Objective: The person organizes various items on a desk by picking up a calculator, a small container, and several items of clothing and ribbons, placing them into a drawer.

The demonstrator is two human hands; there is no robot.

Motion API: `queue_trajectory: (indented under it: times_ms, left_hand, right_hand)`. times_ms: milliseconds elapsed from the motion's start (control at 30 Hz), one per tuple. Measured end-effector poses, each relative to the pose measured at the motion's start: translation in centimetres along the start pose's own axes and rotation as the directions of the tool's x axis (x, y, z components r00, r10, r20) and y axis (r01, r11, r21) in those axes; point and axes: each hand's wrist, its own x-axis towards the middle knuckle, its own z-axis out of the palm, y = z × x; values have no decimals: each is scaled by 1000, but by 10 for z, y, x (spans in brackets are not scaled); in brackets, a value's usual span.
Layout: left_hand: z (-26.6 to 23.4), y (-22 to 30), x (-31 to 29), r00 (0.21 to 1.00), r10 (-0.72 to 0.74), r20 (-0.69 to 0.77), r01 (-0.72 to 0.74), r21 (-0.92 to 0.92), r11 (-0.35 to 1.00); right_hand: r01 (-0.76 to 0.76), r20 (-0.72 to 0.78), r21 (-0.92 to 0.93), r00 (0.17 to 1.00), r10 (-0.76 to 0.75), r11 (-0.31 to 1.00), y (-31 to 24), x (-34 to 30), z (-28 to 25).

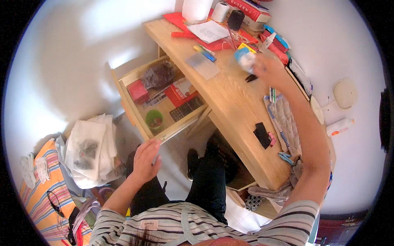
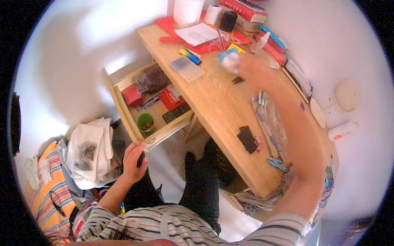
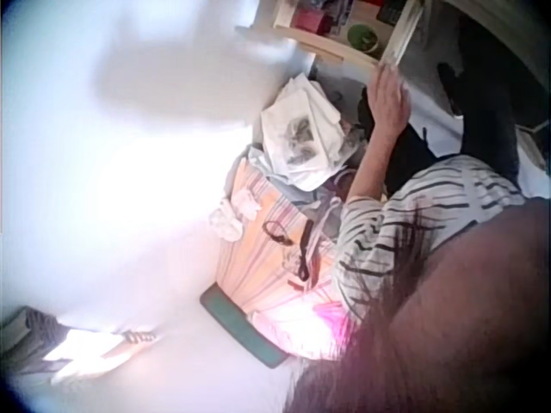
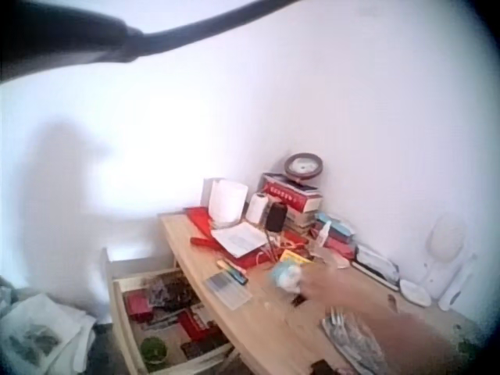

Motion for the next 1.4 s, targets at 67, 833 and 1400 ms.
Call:
queue_trajectory:
  times_ms: [67,833,1400]
  left_hand:
    - [0,-1,-2,1000,-19,10,19,11,1000]
    - [-7,-17,28,972,-80,-221,77,-20,997]
    - [-11,6,77,932,-363,19,127,-953,275]
  right_hand:
    - [-193,-130,283,963,237,939,4,-8,-22]
    - [-331,-140,-69,937,320,941,21,86,71]
    - [63,91,557,986,-136,828,-204,-16,20]
